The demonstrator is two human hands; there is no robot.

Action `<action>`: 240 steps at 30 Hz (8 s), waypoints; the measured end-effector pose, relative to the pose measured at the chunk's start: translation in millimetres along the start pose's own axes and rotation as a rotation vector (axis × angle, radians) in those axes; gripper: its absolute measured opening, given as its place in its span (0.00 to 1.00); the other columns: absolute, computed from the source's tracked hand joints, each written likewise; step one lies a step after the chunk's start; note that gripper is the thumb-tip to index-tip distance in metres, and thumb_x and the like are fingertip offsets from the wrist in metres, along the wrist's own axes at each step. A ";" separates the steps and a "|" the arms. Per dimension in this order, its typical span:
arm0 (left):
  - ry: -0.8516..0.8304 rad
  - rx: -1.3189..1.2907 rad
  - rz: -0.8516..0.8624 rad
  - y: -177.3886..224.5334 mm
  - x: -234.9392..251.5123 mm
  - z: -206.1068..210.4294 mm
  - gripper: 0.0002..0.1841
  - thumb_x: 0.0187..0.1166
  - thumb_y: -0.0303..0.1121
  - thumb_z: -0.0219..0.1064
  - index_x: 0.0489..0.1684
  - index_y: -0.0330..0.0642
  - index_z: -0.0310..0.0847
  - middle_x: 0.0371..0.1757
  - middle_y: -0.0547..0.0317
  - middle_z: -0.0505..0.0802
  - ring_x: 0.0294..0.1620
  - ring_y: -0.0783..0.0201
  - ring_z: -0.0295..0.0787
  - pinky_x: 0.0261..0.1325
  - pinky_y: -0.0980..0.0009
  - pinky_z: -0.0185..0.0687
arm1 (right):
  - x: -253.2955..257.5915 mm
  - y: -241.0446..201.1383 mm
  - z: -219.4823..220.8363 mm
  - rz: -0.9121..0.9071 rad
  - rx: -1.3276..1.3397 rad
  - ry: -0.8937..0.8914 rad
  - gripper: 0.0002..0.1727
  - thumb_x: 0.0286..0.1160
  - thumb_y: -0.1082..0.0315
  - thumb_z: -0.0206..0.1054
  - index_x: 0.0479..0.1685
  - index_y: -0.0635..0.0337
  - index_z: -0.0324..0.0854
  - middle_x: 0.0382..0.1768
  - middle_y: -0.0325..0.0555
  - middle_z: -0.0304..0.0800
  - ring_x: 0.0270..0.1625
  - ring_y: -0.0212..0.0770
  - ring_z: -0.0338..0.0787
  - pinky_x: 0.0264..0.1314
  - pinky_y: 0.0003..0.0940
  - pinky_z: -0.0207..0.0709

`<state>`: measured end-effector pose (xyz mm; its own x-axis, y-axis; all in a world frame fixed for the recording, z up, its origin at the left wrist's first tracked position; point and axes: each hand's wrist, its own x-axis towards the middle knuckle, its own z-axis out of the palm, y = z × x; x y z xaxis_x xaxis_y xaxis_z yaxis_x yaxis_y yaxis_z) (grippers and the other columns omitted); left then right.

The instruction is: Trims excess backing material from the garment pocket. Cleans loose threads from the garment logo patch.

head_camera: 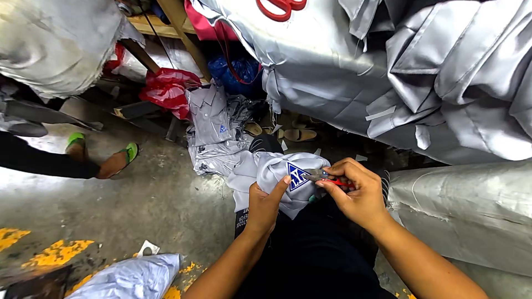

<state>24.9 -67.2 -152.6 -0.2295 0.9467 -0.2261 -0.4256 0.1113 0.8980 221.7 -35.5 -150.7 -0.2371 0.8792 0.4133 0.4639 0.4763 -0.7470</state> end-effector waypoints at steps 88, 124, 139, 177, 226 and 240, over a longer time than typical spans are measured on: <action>0.018 0.021 -0.020 -0.3 0.0 4.1 0.08 0.75 0.16 0.67 0.44 0.36 0.86 0.36 0.59 0.96 0.40 0.68 0.95 0.51 0.69 0.92 | 6.7 -0.1 -9.6 -0.004 -0.064 -0.126 0.15 0.73 0.55 0.75 0.37 0.60 0.89 0.36 0.38 0.87 0.31 0.22 0.79 0.31 0.17 0.72; 0.022 -0.027 -0.104 3.8 0.4 5.3 0.08 0.75 0.16 0.68 0.46 0.35 0.86 0.38 0.56 0.96 0.42 0.66 0.95 0.53 0.67 0.92 | 15.7 -2.2 -14.5 -0.229 -0.165 -0.134 0.13 0.72 0.59 0.75 0.38 0.61 0.91 0.40 0.45 0.92 0.46 0.36 0.88 0.50 0.29 0.81; 0.011 0.006 -0.092 3.8 1.0 5.9 0.07 0.75 0.17 0.68 0.45 0.35 0.86 0.38 0.57 0.96 0.42 0.67 0.95 0.53 0.67 0.92 | 17.0 -1.6 -13.2 -0.283 -0.218 -0.140 0.11 0.74 0.60 0.73 0.36 0.60 0.91 0.38 0.45 0.92 0.45 0.40 0.88 0.48 0.34 0.80; 0.025 -0.044 -0.088 -4.5 1.1 5.3 0.08 0.76 0.17 0.67 0.46 0.36 0.86 0.40 0.58 0.96 0.43 0.67 0.95 0.54 0.66 0.92 | 5.2 7.3 2.8 0.016 0.127 -0.138 0.12 0.66 0.62 0.80 0.38 0.60 0.86 0.39 0.37 0.87 0.40 0.21 0.86 0.40 0.15 0.82; 0.101 -0.097 -0.092 -8.7 -0.1 15.2 0.08 0.75 0.15 0.67 0.47 0.32 0.83 0.38 0.55 0.95 0.41 0.65 0.95 0.53 0.66 0.92 | -17.5 -5.4 11.5 0.050 -0.085 0.010 0.18 0.72 0.57 0.76 0.42 0.67 0.88 0.35 0.45 0.88 0.30 0.23 0.79 0.33 0.14 0.72; 0.126 -0.090 -0.098 -9.5 -2.4 16.4 0.07 0.75 0.15 0.67 0.46 0.32 0.84 0.38 0.54 0.95 0.41 0.65 0.95 0.52 0.67 0.92 | -18.0 0.2 13.5 -0.035 -0.104 0.053 0.13 0.75 0.62 0.74 0.34 0.65 0.91 0.33 0.47 0.92 0.33 0.27 0.85 0.36 0.17 0.77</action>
<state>43.9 -65.6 -154.4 -0.2882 0.8868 -0.3614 -0.5265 0.1685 0.8333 214.5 -51.1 -165.3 -0.2104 0.8584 0.4677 0.5425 0.5006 -0.6746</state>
